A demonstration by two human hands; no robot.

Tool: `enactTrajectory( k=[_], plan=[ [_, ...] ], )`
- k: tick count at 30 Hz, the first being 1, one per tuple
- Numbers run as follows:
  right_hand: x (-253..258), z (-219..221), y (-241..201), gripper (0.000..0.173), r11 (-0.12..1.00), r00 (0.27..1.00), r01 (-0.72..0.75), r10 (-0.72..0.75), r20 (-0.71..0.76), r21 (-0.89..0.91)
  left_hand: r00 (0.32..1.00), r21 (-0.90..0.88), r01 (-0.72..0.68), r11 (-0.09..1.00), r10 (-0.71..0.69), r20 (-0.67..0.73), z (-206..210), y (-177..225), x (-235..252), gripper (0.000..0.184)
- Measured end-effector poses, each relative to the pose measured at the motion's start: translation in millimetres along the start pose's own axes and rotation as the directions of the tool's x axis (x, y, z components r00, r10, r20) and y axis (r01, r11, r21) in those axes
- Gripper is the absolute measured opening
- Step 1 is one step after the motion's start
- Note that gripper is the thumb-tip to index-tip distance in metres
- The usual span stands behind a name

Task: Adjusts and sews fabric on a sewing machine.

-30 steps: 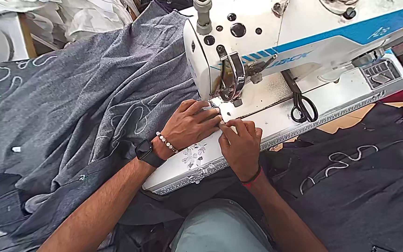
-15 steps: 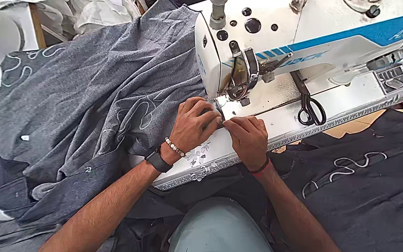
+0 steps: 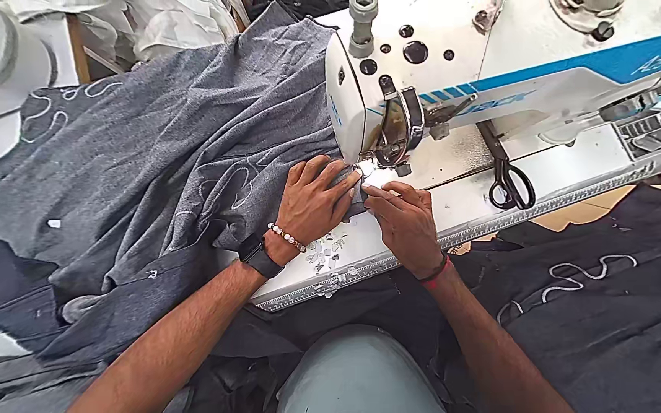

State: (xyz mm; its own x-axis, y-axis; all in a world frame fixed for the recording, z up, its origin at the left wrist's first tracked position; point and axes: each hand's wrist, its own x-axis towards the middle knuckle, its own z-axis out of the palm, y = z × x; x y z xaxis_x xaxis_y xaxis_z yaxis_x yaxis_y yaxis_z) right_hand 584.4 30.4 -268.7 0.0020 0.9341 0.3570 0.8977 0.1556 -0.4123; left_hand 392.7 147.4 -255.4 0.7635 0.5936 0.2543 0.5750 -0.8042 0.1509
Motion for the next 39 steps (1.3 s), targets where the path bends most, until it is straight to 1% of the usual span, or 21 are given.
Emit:
enactTrajectory(
  k=[4,7,10,12,15,18,20,23,26,31,35,37,38,39],
  plan=[
    [15,-21,-5,0.028,0.974,0.984,0.147,-0.126,0.128,-0.172,1.0,-0.017,-0.013,1.0,0.013,-0.017,-1,0,0,0.039],
    [27,-36,-13,0.028,0.946,0.959,0.234,-0.187,0.212,-0.224,0.996,-0.052,-0.076,0.996,0.074,-0.047,-4,-3,0,0.035],
    [35,-39,-20,0.025,0.93,0.94,0.271,-0.2,0.276,-0.249,0.994,-0.057,-0.103,0.993,0.1,-0.038,-5,-6,-3,0.035],
    [39,-33,-20,0.023,0.931,0.945,0.262,-0.194,0.264,-0.255,0.994,-0.051,-0.099,0.994,0.097,-0.041,-6,-9,-2,0.034],
    [43,-20,-12,0.025,0.953,0.971,0.206,-0.171,0.166,-0.224,0.99,-0.019,-0.118,0.993,0.116,-0.081,-2,-18,4,0.031],
    [42,-7,-4,0.024,0.962,0.987,0.154,-0.14,0.076,-0.225,0.986,-0.049,-0.145,0.988,0.14,-0.093,-2,-21,6,0.032],
    [37,-5,-2,0.023,0.965,0.993,0.115,-0.106,0.05,-0.237,0.983,-0.069,-0.165,0.984,0.159,-0.086,-1,-22,6,0.035],
    [32,-11,-2,0.028,0.966,0.995,0.073,-0.053,0.085,-0.248,0.98,-0.087,-0.194,0.977,0.189,-0.064,0,-27,6,0.036],
    [36,-18,2,0.032,0.953,0.99,0.09,-0.055,0.127,-0.29,0.976,-0.072,-0.215,0.974,0.213,-0.041,-1,-32,10,0.037],
    [48,-21,6,0.036,0.92,0.974,0.175,-0.11,0.198,-0.351,0.949,-0.053,-0.3,0.953,0.292,-0.121,-1,-45,18,0.032],
    [52,-20,-2,0.035,0.892,0.968,0.199,-0.114,0.224,-0.406,0.949,-0.049,-0.294,0.955,0.286,-0.131,-1,-49,21,0.03],
    [52,-31,-9,0.037,0.904,0.957,0.178,-0.067,0.281,-0.389,0.952,-0.052,-0.285,0.957,0.276,-0.133,-2,-52,24,0.029],
    [50,-41,-8,0.034,0.92,0.959,0.14,-0.033,0.283,-0.367,0.951,-0.051,-0.289,0.956,0.28,-0.131,-1,-54,26,0.029],
    [48,-55,-1,0.029,0.935,0.97,0.062,0.026,0.24,-0.348,0.949,-0.051,-0.295,0.954,0.287,-0.126,-1,-58,28,0.029]
  ],
)
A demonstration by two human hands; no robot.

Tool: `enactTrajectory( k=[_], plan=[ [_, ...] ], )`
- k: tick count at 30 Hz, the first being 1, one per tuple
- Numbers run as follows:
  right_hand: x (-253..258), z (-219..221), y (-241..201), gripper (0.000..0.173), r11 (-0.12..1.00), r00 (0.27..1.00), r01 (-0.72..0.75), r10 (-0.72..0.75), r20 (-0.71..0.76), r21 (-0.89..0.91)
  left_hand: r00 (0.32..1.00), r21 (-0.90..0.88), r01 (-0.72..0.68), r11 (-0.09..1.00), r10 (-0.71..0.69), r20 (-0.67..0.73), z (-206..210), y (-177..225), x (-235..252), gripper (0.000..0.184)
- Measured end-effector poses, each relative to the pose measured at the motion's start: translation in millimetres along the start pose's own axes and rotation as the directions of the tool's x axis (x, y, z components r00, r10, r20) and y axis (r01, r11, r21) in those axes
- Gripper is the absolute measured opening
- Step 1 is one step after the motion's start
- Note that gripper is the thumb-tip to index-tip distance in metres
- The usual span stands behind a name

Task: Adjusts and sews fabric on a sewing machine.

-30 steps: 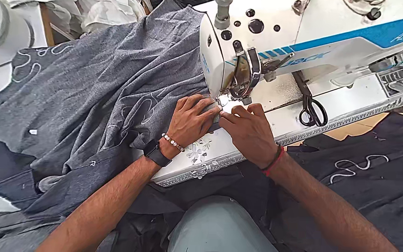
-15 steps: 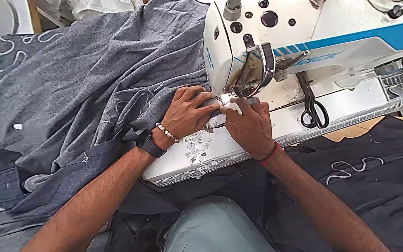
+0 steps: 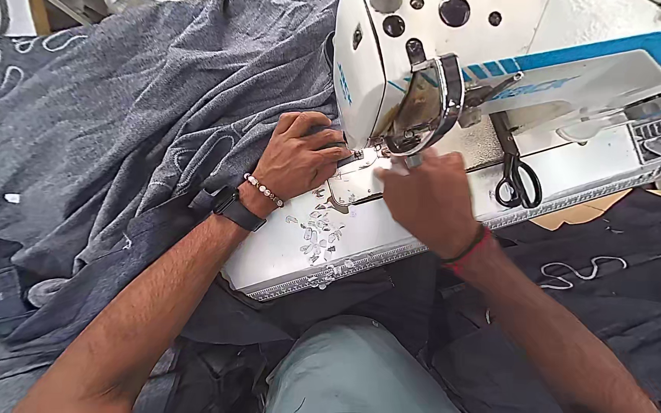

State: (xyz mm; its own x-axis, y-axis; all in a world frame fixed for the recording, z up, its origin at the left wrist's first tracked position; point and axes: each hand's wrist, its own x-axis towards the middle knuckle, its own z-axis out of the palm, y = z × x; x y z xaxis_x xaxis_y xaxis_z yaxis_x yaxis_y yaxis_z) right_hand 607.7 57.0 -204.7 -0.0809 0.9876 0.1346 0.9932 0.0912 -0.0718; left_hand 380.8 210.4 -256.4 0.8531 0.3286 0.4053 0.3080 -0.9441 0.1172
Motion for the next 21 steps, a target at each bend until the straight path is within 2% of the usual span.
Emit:
enactTrajectory(
  k=[2,3,5,7,9,14,21],
  plan=[
    [-18,-24,48,0.03,0.977,0.973,-0.211,0.209,-0.101,-0.011,1.0,0.011,-0.007,1.0,0.007,0.004,1,-9,2,0.029],
    [-28,-32,79,0.034,0.939,0.932,-0.342,0.334,-0.138,-0.035,1.0,0.008,-0.006,1.0,0.006,0.005,1,-12,3,0.029],
    [-48,-22,132,0.034,0.868,0.857,-0.494,0.476,-0.196,-0.054,1.0,-0.01,-0.003,1.0,0.003,0.006,1,-16,4,0.027],
    [-46,-4,150,0.035,0.843,0.84,-0.533,0.516,-0.171,-0.076,1.0,-0.014,-0.019,1.0,0.019,-0.01,-1,-19,9,0.026],
    [-43,5,148,0.035,0.819,0.817,-0.568,0.55,-0.173,-0.08,0.999,-0.022,-0.034,0.999,0.034,0.001,-4,-11,8,0.026],
    [-56,5,141,0.037,0.834,0.824,-0.552,0.539,-0.173,-0.03,0.997,-0.041,-0.071,0.997,0.071,-0.011,3,-8,-2,0.029],
    [-51,14,136,0.035,0.813,0.791,-0.581,0.575,-0.209,0.039,0.998,-0.07,-0.07,0.995,0.07,0.0,3,-4,2,0.029]
  ],
)
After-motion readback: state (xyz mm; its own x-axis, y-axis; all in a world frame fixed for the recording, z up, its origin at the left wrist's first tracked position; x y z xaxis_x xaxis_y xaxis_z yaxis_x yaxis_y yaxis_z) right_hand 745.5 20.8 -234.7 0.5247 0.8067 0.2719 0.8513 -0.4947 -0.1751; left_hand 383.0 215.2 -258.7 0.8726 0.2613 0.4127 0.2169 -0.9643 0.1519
